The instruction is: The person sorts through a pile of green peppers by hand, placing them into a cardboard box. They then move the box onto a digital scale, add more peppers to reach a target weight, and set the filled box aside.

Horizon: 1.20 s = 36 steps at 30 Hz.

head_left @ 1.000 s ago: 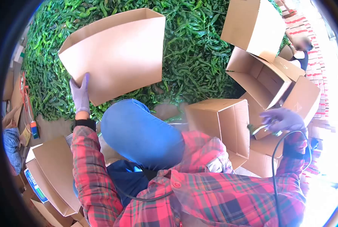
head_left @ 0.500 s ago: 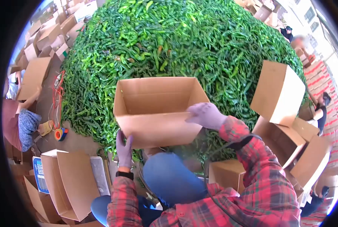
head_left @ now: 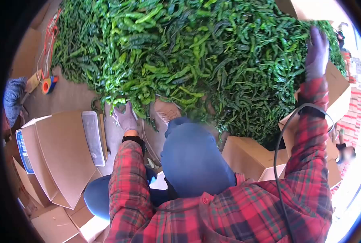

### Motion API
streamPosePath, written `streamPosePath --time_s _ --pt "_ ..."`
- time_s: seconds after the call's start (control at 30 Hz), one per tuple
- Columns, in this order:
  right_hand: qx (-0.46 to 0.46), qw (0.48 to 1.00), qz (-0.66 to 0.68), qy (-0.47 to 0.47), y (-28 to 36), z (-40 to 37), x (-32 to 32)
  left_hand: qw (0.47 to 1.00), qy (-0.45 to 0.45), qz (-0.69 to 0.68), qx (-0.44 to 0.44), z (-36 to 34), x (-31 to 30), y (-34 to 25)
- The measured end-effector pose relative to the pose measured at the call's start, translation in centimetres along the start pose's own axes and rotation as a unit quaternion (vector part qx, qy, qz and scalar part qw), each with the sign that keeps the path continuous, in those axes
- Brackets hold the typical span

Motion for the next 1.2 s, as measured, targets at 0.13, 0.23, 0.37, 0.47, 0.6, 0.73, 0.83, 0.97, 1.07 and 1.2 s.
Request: streamPosePath --time_s 0.13,0.23,0.37,0.47,0.6,0.73,0.83,0.97,1.07,1.2 --pt "0.458 0.81 0.318 0.184 3.2 -20.5 17.4 0.986 0.02 0.163 0.017 -1.2 0.5 2.8" --pt "0.733 0.551 0.335 0.217 5.9 -42.3 25.3 0.979 -0.013 0.172 0.11 -1.7 1.7 0.6" --pt "0.52 0.789 0.201 0.259 6.4 -49.6 27.1 0.972 0.115 0.203 0.036 -4.3 3.9 2.7" --pt "0.56 0.748 0.215 0.284 7.0 -45.4 27.8 0.955 0.132 0.261 0.053 -9.7 4.5 4.8" --pt "0.144 0.938 -0.059 0.31 15.3 -33.5 25.6 0.965 0.132 0.228 0.016 -12.7 2.5 10.2" --pt "-0.032 0.88 0.222 0.418 21.9 -33.7 29.7 0.95 0.115 0.291 0.0 -11.7 1.8 11.2" --pt "-0.075 0.79 0.226 0.565 23.9 -36.4 33.9 0.931 0.103 0.346 0.063 -11.0 2.3 8.2" --pt "-0.207 0.724 0.226 0.618 27.0 -37.8 36.1 0.884 0.202 0.42 0.038 -8.4 2.9 8.2" --pt "-0.183 0.734 0.258 0.601 27.2 -36.3 35.9 0.964 0.189 -0.128 -0.136 -7.9 2.6 7.9" --pt "-0.252 0.805 0.319 0.432 29.0 -33.4 34.7 0.916 0.239 -0.295 -0.128 -10.7 0.1 -3.4"
Point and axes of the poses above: each hand's wrist, its own z-axis towards the middle knuckle, its own x-axis out of the palm, y = z × x, the point moved 6 cm from there along z, towards the middle knuckle, and after that the axes turned 5 degrees about -x, right-handed, at the moved point
